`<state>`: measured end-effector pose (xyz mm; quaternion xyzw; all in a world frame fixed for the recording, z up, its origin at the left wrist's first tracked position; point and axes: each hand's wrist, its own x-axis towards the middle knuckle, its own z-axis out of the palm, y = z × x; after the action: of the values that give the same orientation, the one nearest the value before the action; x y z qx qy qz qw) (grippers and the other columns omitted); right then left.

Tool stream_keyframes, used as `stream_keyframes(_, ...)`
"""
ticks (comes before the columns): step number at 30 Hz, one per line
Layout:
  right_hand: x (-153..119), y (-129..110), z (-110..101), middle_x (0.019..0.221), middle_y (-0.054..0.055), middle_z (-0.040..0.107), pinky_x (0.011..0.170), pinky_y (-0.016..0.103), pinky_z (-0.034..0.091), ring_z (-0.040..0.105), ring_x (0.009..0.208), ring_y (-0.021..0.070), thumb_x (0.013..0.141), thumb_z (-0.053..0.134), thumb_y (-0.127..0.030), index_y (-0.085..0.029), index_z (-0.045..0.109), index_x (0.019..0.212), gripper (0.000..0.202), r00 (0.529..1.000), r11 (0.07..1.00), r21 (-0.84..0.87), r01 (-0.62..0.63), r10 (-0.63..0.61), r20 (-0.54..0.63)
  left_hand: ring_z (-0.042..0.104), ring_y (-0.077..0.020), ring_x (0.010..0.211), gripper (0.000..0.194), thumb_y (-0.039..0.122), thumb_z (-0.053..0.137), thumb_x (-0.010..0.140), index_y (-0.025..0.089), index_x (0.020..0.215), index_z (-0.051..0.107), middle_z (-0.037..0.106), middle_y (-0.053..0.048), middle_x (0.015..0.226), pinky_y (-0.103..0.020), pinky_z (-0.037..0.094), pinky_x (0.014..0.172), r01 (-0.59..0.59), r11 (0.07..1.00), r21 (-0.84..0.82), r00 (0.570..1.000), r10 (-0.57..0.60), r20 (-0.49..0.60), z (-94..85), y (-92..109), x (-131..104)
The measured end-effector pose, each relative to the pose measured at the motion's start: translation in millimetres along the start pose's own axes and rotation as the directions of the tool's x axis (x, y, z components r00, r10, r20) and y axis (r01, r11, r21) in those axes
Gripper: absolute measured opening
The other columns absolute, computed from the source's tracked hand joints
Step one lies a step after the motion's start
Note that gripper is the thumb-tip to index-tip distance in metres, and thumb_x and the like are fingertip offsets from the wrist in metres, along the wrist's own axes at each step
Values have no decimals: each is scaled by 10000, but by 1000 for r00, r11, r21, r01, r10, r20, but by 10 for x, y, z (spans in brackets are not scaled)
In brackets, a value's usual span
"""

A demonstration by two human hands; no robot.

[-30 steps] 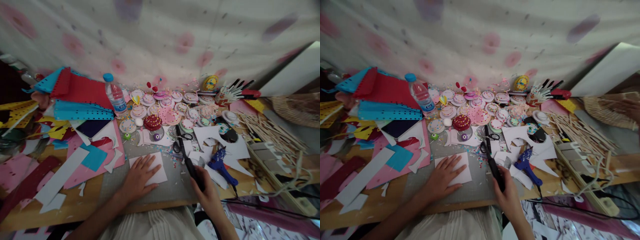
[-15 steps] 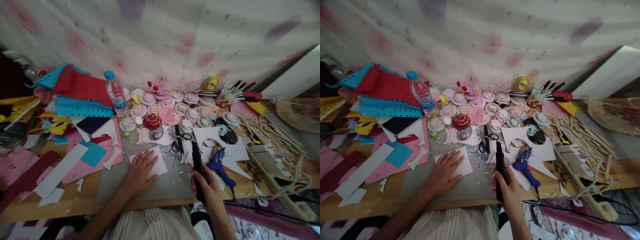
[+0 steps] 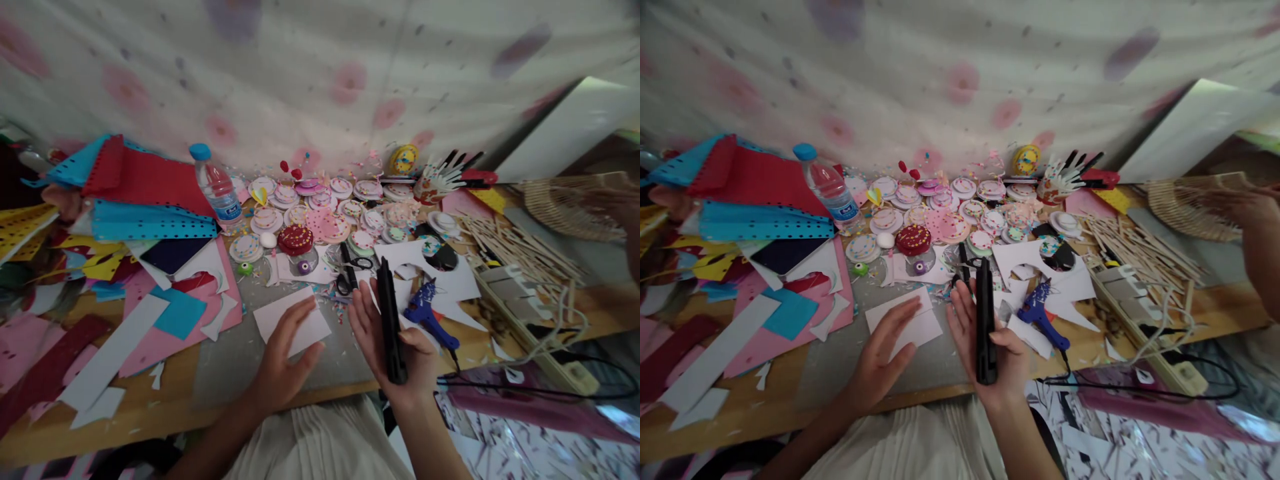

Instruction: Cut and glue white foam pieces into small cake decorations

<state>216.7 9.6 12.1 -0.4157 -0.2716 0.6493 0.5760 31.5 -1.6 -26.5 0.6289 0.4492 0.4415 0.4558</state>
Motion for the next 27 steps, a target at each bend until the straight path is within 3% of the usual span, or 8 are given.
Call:
stream_keyframes(3, -27, 53, 197, 1299, 43, 613, 1013, 541, 463, 552, 1234, 280, 713, 382, -305, -254, 554, 1328, 640, 997, 999, 22, -43, 42, 63, 605, -267, 1152, 522, 487, 602, 858, 207, 1276, 464, 612, -134, 1261, -435, 517, 974, 178, 893, -414, 980, -122, 159, 176, 165, 51)
stream_keyframes(5, -47, 63, 241, 1254, 54, 640, 965, 535, 503, 582, 1194, 294, 701, 396, -309, -243, 577, 1306, 635, 996, 998, -28, -48, 50, 76, 655, -249, 1048, 431, 464, 653, 827, 187, 1143, 553, 684, -116, 1116, -408, 548, 909, 262, 845, -466, 959, -173, 225, 207, 186, 60)
stream_keyframes(7, -52, 23, 173, 1241, 58, 649, 928, 510, 530, 600, 1163, 299, 691, 432, -305, -244, 605, 1273, 610, 998, 996, -85, -19, 24, 54, 677, -223, 959, 345, 419, 689, 803, 179, 1036, 603, 712, -96, 1005, -387, 552, 887, 292, 856, -426, 954, -229, 193, 137, 147, 30)
stream_keyframes(10, -3, -85, -144, 1265, 72, 640, 823, 427, 564, 679, 966, 260, 709, 506, -260, -262, 623, 1223, 527, 998, 972, -228, 48, -57, -34, 681, -192, 846, 281, 379, 720, 761, 180, 943, 639, 711, -73, 927, -347, 569, 822, 285, 916, -282, 956, -293, 14, -143, 37, -95)
stream_keyframes(13, 134, -100, -584, 1177, 119, 678, 585, 329, 534, 622, 594, 165, 711, 617, -254, -227, 607, 1195, 486, 975, 850, -524, 61, -164, -152, 673, -188, 829, 204, 367, 668, 786, 201, 906, 666, 706, -52, 919, -327, 572, 787, 295, 955, -29, 930, -294, -220, -547, -50, -276)
stream_keyframes(17, 397, 99, -991, 1143, 150, 665, 755, 430, 531, 658, 853, 265, 696, 646, -360, -168, 507, 1320, 668, 899, 479, -875, 67, -410, -155, 663, -203, 871, 214, 433, 645, 785, 235, 852, 692, 717, -24, 901, -311, 537, 827, 360, 882, 303, 870, -201, -449, -1068, -28, -509)
stream_keyframes(23, 547, 189, -966, 1294, 194, 553, 977, 519, 437, 561, 1147, 313, 766, 566, -352, -117, 481, 1337, 623, 856, 364, -915, 173, -514, -43, 643, -214, 801, 352, 565, 591, 765, 268, 926, 686, 707, 2, 881, -319, 499, 767, 582, 720, 379, 704, -212, -678, -1509, 161, -776)
stream_keyframes(27, 346, 109, -787, 1219, 148, 589, 944, 498, 465, 581, 1095, 289, 827, 551, -269, -172, 525, 1280, 464, 801, 248, -916, 316, -587, 118, 603, -202, 701, 306, 526, 580, 765, 267, 889, 685, 669, 15, 769, -311, 475, 670, 648, 648, 402, 619, -140, -773, -1618, 208, -899)
